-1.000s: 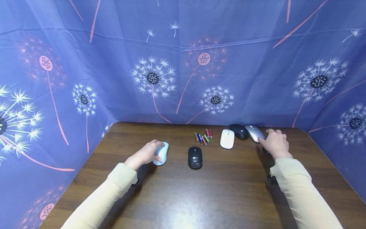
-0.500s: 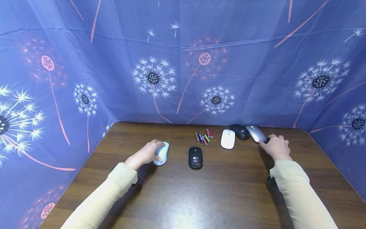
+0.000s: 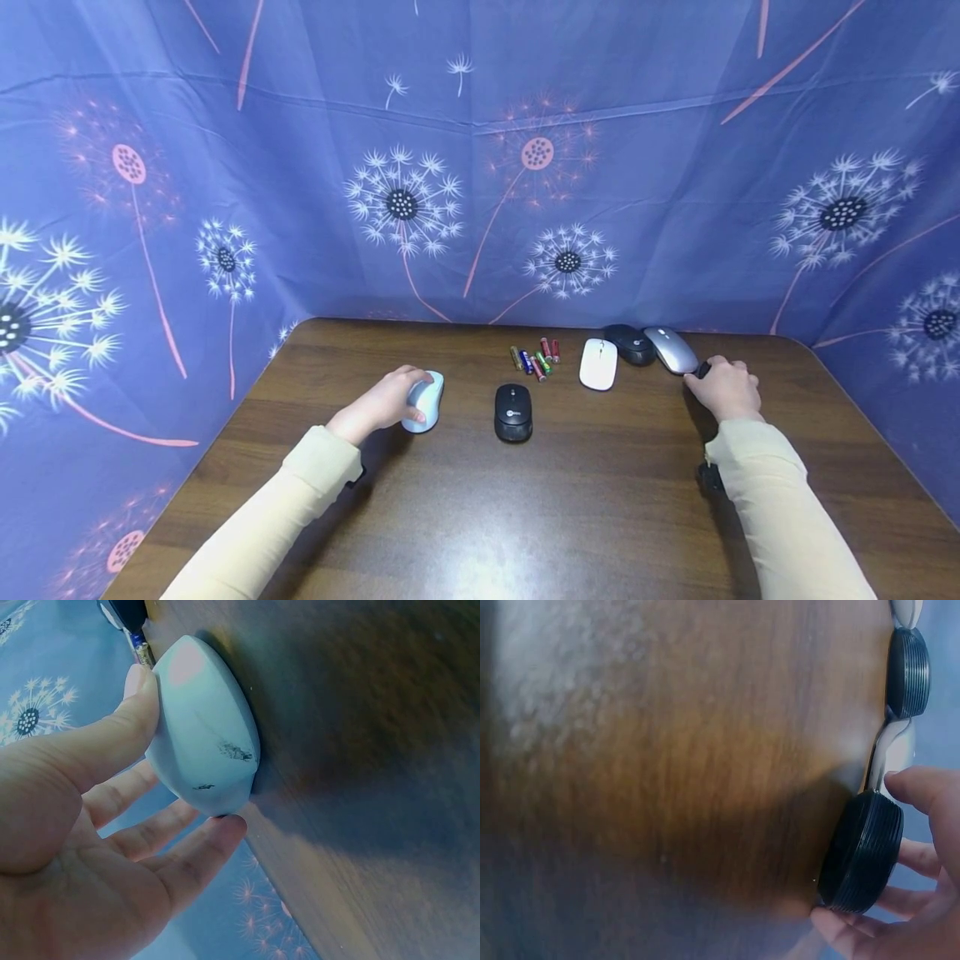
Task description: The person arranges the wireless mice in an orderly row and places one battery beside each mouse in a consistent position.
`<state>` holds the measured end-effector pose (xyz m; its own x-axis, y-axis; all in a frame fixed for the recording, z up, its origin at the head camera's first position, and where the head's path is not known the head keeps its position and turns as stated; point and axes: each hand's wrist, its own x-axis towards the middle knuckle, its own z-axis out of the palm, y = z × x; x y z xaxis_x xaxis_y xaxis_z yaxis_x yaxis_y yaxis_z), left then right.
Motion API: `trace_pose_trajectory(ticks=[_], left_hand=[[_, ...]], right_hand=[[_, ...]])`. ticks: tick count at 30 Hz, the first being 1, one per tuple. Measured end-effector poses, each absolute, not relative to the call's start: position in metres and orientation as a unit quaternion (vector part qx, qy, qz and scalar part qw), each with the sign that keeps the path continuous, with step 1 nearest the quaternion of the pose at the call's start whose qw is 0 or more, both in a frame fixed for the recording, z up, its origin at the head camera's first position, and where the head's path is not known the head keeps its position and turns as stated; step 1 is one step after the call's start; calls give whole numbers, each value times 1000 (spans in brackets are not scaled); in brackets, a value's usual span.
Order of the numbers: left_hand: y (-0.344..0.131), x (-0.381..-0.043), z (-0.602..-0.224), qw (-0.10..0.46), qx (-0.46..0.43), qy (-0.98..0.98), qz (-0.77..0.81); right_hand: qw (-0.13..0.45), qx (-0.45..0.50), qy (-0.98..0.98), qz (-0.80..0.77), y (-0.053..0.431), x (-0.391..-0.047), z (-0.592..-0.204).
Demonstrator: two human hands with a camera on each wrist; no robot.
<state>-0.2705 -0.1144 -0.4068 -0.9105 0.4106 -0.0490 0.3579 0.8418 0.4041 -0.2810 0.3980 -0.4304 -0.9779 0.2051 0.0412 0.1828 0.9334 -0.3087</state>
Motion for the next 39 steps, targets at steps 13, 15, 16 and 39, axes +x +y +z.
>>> trace_pose_trajectory(ticks=[13,15,16,39], left_hand=[[-115,-272,-409,69,196,958,198],[-115,-272,-409,68,196,958,198],[-115,-272,-409,68,197,958,198],[-116,-272,-410,61,207,956,199]], right_hand=[[48,-97,-983,150,398,-280,-433],[52,-94,-983,150,398,-280,-434],[54,-94,-983,149,398,-280,-434],[79,-90,-981,155,395,-283,-432]])
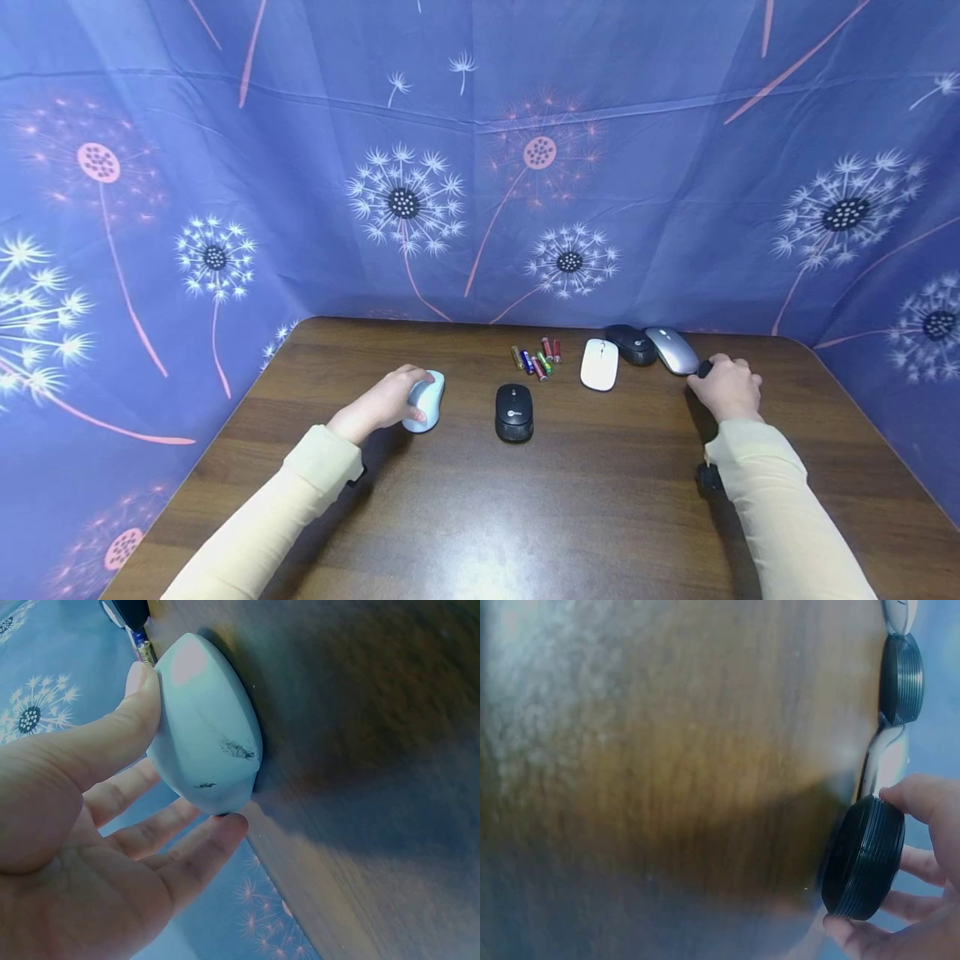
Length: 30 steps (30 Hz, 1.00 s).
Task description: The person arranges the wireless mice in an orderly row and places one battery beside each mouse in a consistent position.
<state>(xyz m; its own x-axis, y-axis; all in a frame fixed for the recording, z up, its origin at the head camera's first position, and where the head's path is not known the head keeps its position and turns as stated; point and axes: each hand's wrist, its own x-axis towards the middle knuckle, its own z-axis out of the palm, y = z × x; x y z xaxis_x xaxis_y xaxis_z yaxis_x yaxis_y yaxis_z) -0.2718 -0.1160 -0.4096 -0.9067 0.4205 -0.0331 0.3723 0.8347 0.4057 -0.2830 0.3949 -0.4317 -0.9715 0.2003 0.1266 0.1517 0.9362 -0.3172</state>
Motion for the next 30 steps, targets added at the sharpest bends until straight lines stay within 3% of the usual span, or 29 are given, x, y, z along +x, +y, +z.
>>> trace_pose_trajectory(ticks=[13,30], left_hand=[[-116,-271,-411,62,203,958,193],[-115,-269,-405,72,200,957,197]], right_hand=[[78,-73,-983,148,394,-278,-414],[116,-49,-981,144,384,-276,-394]])
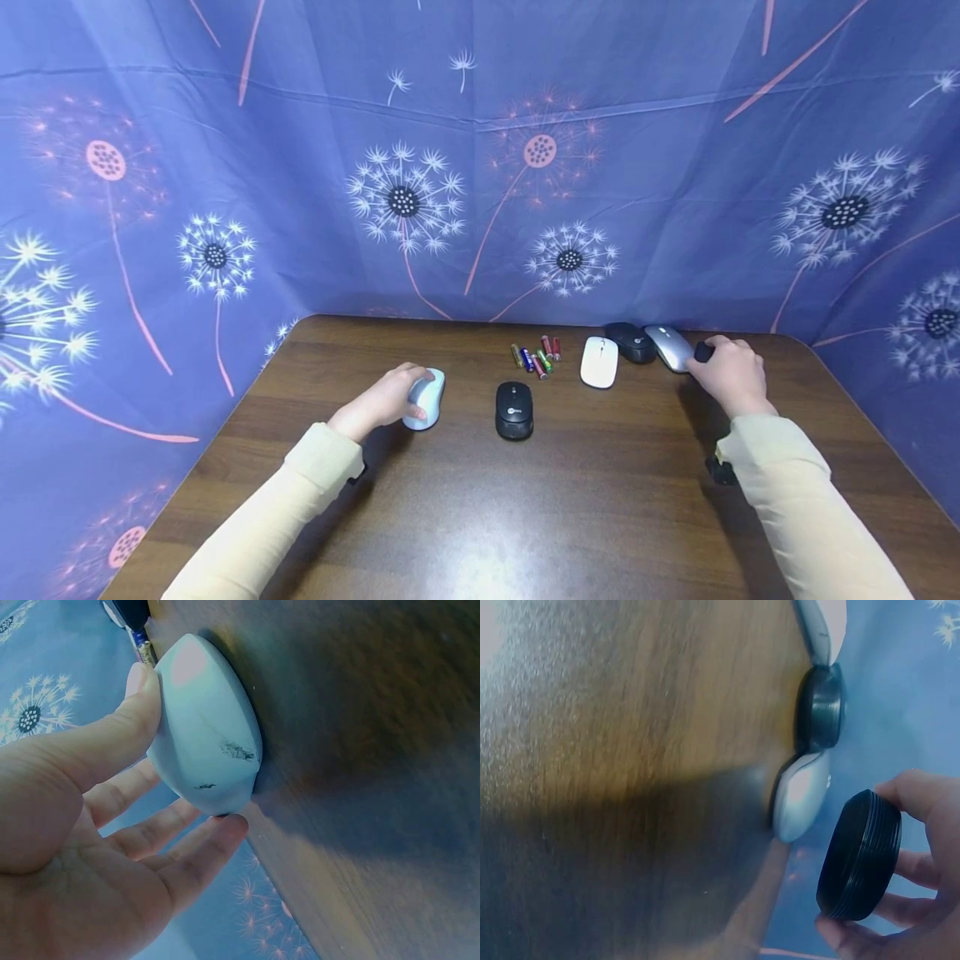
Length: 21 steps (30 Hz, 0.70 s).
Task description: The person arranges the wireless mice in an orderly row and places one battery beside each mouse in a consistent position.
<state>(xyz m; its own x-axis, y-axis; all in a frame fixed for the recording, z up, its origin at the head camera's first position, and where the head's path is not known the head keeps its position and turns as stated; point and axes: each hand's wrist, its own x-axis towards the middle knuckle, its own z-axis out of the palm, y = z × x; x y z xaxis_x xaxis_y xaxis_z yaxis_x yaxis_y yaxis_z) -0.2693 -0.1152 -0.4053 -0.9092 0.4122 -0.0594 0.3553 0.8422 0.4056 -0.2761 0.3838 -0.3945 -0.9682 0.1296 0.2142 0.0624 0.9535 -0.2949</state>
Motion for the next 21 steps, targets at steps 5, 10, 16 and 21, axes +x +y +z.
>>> trace_pose_trajectory(ticks=[5,10,16,21], left_hand=[[-116,-270,-408,60,213,957,189],[-115,-270,-408,67,205,957,193],[-115,-270,-406,69,198,960,185],[-115,-269,-407,70,197,959,190]], right_hand=[[120,-36,-981,147,376,-274,-387],[126,-23,-981,149,367,-271,-381],[143,-5,-977,157,355,-267,-373],[151,7,-975,165,346,-263,-369]])
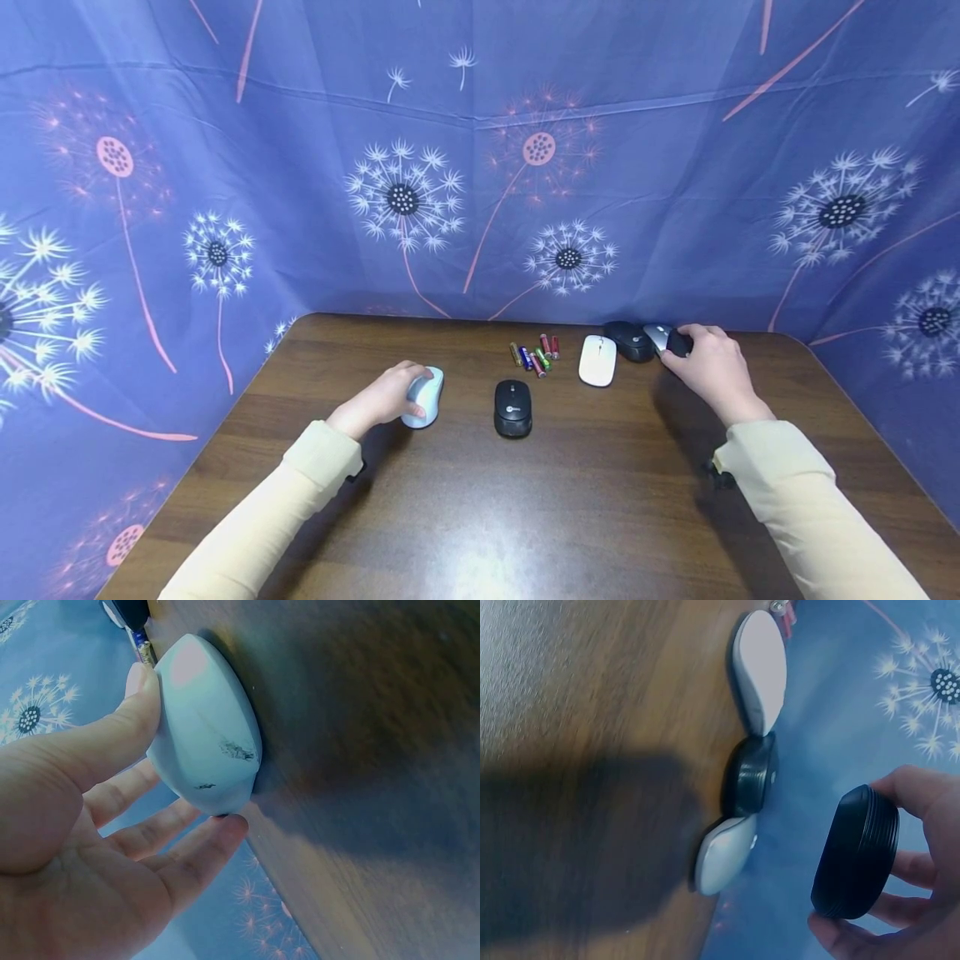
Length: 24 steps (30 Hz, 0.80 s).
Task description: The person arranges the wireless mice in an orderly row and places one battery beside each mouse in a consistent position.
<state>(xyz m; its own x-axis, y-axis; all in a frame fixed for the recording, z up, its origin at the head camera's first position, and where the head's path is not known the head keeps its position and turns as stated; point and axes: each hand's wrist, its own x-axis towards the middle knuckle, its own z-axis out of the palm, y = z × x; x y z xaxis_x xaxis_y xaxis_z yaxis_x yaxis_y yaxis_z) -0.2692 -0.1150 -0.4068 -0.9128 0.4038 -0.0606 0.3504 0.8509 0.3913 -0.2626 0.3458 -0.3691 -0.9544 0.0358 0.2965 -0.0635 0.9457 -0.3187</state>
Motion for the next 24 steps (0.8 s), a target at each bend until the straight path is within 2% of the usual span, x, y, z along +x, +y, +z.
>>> trace_pose_trajectory(ticks=[12,24], left_hand=[[-115,-272,-410,63,201,959,189],[-116,-274,-413,55,204,959,189]], right_hand=[[169,14,-968,182,332,-252,-362],[218,48,-955,198,315,-234,-366]])
